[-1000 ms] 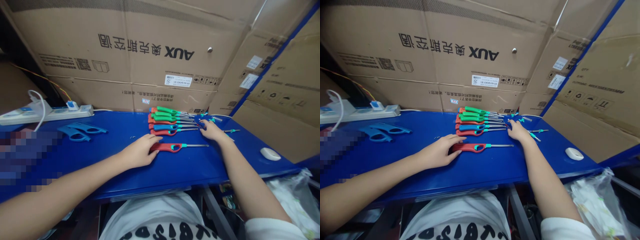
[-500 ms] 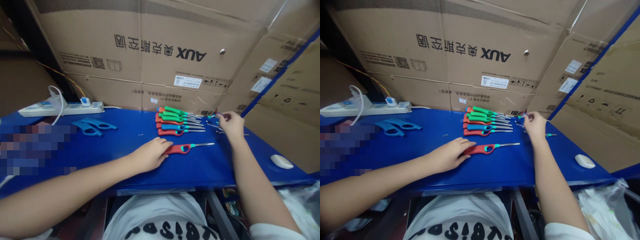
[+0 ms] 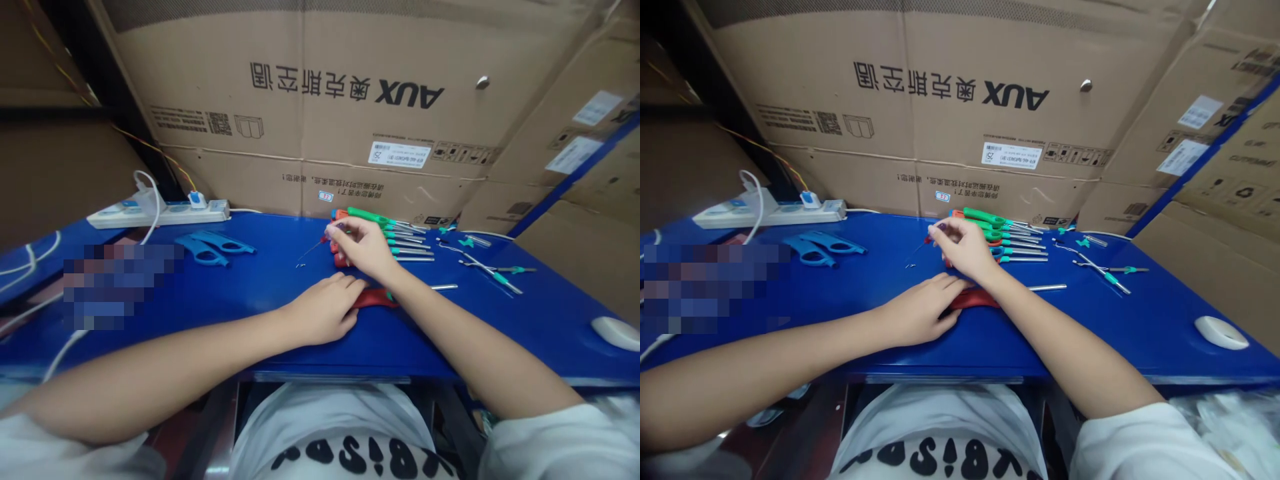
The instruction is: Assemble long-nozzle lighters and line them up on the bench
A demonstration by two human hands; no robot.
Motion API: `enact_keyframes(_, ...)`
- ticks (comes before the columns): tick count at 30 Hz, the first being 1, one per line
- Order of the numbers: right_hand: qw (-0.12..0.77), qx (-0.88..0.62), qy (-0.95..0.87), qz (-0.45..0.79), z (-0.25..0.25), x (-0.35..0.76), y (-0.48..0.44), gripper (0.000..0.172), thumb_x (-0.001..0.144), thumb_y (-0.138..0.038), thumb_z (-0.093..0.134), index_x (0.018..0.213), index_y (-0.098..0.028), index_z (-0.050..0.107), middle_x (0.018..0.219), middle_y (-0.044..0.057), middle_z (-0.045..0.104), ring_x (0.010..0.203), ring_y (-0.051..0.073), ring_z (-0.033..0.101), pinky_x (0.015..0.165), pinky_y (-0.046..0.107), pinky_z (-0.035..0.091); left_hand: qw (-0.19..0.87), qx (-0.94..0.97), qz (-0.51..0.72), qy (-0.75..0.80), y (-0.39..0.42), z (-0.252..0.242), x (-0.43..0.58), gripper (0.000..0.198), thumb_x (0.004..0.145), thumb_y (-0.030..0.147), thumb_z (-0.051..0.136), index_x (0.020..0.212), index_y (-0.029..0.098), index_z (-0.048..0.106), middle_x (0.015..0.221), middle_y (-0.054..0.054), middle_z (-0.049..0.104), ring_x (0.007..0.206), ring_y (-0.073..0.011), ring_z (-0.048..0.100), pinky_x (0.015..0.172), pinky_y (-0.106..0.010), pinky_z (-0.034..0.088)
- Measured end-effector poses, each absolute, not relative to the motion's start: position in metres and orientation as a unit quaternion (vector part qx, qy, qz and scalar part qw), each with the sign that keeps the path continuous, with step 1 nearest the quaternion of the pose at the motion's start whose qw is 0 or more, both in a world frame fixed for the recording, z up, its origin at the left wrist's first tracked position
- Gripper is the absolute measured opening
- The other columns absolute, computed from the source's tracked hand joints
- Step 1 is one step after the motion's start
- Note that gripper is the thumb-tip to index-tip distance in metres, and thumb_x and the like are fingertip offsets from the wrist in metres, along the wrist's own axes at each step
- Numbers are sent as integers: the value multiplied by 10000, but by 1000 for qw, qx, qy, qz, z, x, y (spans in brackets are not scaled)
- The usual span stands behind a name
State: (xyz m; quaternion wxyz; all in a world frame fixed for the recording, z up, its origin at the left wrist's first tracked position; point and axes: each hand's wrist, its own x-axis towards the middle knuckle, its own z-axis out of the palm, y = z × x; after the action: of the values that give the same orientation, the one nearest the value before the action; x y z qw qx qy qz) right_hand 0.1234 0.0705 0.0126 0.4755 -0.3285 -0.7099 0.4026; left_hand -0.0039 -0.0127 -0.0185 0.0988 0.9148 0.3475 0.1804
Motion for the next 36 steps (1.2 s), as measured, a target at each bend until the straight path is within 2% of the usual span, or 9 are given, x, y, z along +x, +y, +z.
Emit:
enact_keyframes(4, 456, -326, -737, 377, -7, 121, 68, 349, 866, -512, 688, 877, -163, 688, 703, 12, 666, 493, 94, 562, 456, 223, 444, 114, 913, 207, 332, -12, -21, -4, 409, 904, 113, 559, 1312, 99, 534, 1359, -198, 611, 1331, -316, 538, 1158, -473, 438)
enact_keyframes(12, 451, -299, -748, 384, -10, 124, 69, 292, 872, -462, 691, 924, -174, 682, 814, 27, 718, 513, 82, 558, 493, 225, 475, 128, 913, 208, 326, -11, -20, -3, 380, 916, 115, 553, 1296, 98, 549, 1359, -199, 603, 1338, -311, 526, 1172, -471, 419)
enact_keyframes(15, 478, -292, -724, 402, -7, 125, 67, 353, 853, -521, 712, 923, -178, 670, 791, 17, 699, 495, 79, 553, 447, 218, 457, 133, 913, 205, 328, -13, -19, -3, 343, 922, 131, 558, 1264, 114, 570, 1288, -177, 635, 1261, -309, 567, 1129, -472, 452)
enact_keyframes(18, 532, -290, -679, 415, 4, 132, 66, 444, 819, -629, 711, 906, -200, 635, 708, -17, 645, 453, 77, 531, 382, 211, 424, 147, 908, 196, 339, -11, -19, -4, 284, 916, 143, 570, 1198, 130, 597, 1153, -144, 669, 1109, -294, 619, 1014, -458, 519)
enact_keyframes(20, 570, -287, -652, 409, 14, 142, 67, 459, 818, -662, 698, 884, -216, 612, 678, -32, 618, 434, 75, 521, 366, 210, 418, 158, 904, 204, 339, -7, -22, -5, 272, 913, 148, 574, 1183, 141, 599, 1127, -132, 673, 1076, -282, 624, 968, -439, 537)
enact_keyframes(24, 621, -295, -613, 389, 30, 165, 75, 429, 829, -639, 701, 787, -231, 575, 599, -48, 558, 407, 79, 503, 342, 210, 369, 204, 882, 256, 337, 5, -30, -8, 333, 849, 162, 664, 1177, 163, 611, 1165, -118, 693, 1086, -267, 650, 971, -424, 542)
enact_keyframes(28, 638, -305, -609, 359, 35, 180, 83, 439, 820, -618, 717, 697, -225, 563, 518, -58, 509, 371, 71, 447, 340, 212, 328, 315, 795, 367, 366, 16, -33, -8, 370, 825, 340, 761, 1134, 163, 663, 1167, -115, 733, 1071, -253, 701, 969, -404, 559)
enact_keyframes(32, 634, -310, -609, 361, 34, 180, 84, 456, 809, -630, 718, 676, -224, 561, 503, -61, 504, 367, 74, 438, 339, 217, 312, 404, 700, 468, 359, 21, -25, -7, 358, 809, 416, 783, 1046, 157, 715, 1073, -95, 772, 1007, -228, 727, 911, -348, 583)
enact_keyframes(36, 618, -315, -624, 360, 33, 177, 80, 480, 813, -670, 700, 697, -227, 555, 536, -53, 521, 388, 78, 438, 353, 226, 324, 418, 657, 501, 378, 20, -15, -9, 290, 799, 430, 794, 887, 155, 763, 893, -66, 795, 844, -201, 740, 797, -302, 595)
